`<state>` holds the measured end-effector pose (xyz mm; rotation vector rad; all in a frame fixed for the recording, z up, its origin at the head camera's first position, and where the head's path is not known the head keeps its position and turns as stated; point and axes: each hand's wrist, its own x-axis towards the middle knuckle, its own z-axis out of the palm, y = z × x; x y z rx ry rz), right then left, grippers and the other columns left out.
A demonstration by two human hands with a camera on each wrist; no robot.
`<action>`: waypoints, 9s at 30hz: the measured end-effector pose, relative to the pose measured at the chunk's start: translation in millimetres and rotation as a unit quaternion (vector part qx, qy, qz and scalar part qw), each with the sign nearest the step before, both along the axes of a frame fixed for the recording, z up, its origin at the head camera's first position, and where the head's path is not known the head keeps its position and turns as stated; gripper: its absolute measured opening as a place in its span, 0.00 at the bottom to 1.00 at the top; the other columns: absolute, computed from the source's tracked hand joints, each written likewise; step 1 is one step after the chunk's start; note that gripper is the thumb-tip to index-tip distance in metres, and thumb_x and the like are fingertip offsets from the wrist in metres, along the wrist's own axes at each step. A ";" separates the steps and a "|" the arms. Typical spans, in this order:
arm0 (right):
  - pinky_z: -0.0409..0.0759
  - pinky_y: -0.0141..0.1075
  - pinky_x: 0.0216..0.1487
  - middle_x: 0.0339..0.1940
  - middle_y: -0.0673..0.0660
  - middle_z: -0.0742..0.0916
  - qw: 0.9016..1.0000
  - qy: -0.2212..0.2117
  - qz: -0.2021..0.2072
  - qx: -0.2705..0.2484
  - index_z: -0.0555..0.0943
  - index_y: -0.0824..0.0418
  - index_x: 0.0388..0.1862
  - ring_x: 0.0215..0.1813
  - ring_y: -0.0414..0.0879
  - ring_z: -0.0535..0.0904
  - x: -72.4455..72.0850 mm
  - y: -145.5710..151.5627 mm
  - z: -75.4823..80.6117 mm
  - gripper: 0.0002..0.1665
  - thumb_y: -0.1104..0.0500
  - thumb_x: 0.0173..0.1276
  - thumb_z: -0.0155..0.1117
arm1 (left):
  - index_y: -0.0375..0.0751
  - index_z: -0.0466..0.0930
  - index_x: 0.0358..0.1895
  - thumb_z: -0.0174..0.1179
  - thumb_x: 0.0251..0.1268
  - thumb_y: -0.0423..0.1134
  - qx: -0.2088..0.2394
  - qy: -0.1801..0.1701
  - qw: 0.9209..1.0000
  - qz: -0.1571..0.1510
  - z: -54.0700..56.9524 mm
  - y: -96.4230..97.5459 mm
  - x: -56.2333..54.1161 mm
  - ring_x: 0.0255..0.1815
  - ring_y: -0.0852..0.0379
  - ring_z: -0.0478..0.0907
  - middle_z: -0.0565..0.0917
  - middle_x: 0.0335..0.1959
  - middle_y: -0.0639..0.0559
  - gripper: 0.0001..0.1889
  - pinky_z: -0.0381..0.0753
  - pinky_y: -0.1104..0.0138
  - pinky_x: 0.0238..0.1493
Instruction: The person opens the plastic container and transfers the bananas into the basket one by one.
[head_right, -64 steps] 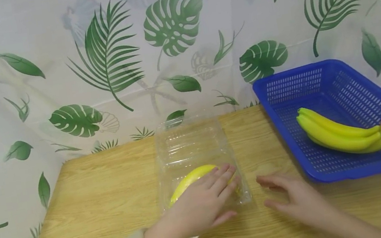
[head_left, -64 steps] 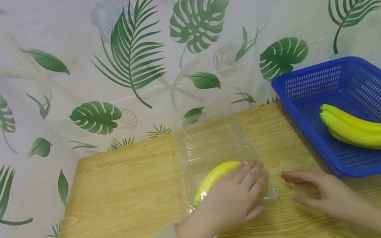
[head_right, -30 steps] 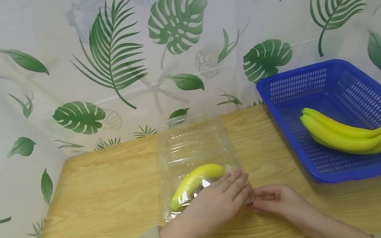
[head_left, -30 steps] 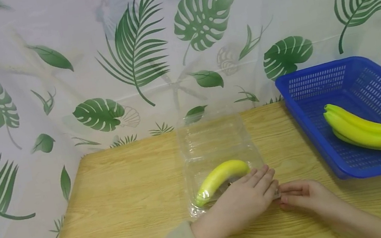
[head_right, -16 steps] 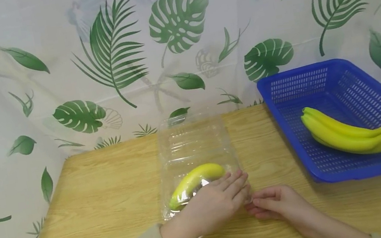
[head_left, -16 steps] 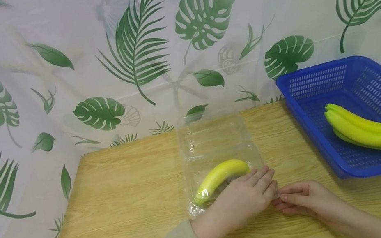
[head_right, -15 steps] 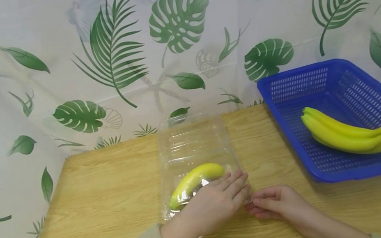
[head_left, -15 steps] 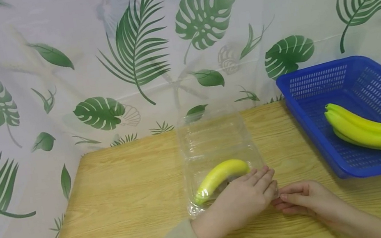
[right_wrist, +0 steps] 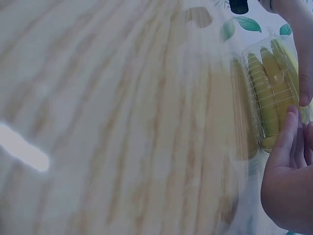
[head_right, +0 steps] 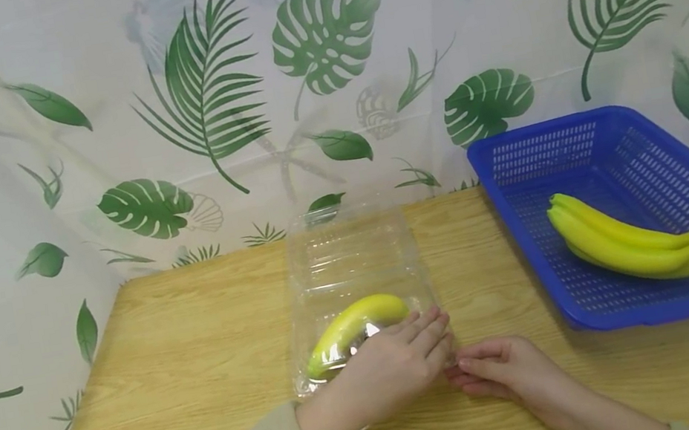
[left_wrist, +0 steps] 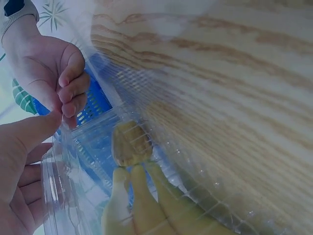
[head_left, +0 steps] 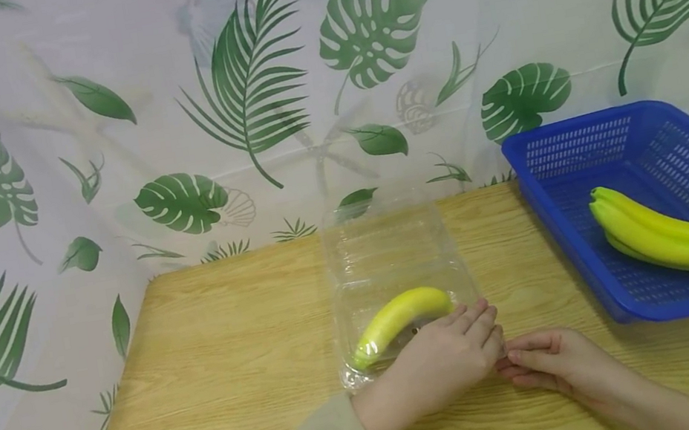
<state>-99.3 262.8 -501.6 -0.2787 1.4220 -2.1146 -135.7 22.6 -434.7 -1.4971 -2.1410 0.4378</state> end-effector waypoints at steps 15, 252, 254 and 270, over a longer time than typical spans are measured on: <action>0.89 0.29 0.58 0.52 0.47 0.94 1.000 -0.011 -0.001 -0.021 0.91 0.52 0.52 0.55 0.38 0.91 -2.1 -0.9 1.5 0.23 0.71 0.84 0.50 | 0.50 0.86 0.63 0.51 0.86 0.38 -0.024 0.030 0.999 -0.008 1.7 2.4 1.5 0.71 0.57 0.82 0.86 0.67 0.53 0.16 0.82 0.67 0.70; 0.81 0.34 0.73 0.62 0.59 0.89 0.983 -0.112 0.043 -0.139 0.61 0.84 0.75 0.63 0.43 0.87 22.5 -153.9 1.6 0.34 0.66 0.80 0.58 | 0.41 0.90 0.51 0.81 0.54 0.47 0.176 -0.079 0.981 0.004 3.9 -152.7 7.6 0.56 0.53 0.90 0.92 0.54 0.47 0.23 0.88 0.63 0.64; 0.80 0.34 0.73 0.62 0.58 0.89 0.981 -0.113 0.044 -0.148 0.63 0.82 0.75 0.63 0.43 0.87 22.4 -154.7 1.8 0.32 0.66 0.81 0.57 | 0.40 0.90 0.52 0.82 0.53 0.48 0.177 -0.088 0.980 0.003 3.6 -153.2 7.6 0.56 0.53 0.90 0.92 0.54 0.46 0.25 0.89 0.63 0.63; 0.84 0.32 0.70 0.56 0.55 0.91 0.978 -0.159 -0.002 -0.135 0.74 0.73 0.70 0.60 0.42 0.89 20.5 -161.1 7.6 0.22 0.61 0.85 0.54 | 0.40 0.89 0.54 0.85 0.48 0.43 0.183 -0.070 0.981 0.007 -4.7 -155.9 8.2 0.58 0.54 0.90 0.92 0.56 0.48 0.27 0.89 0.67 0.61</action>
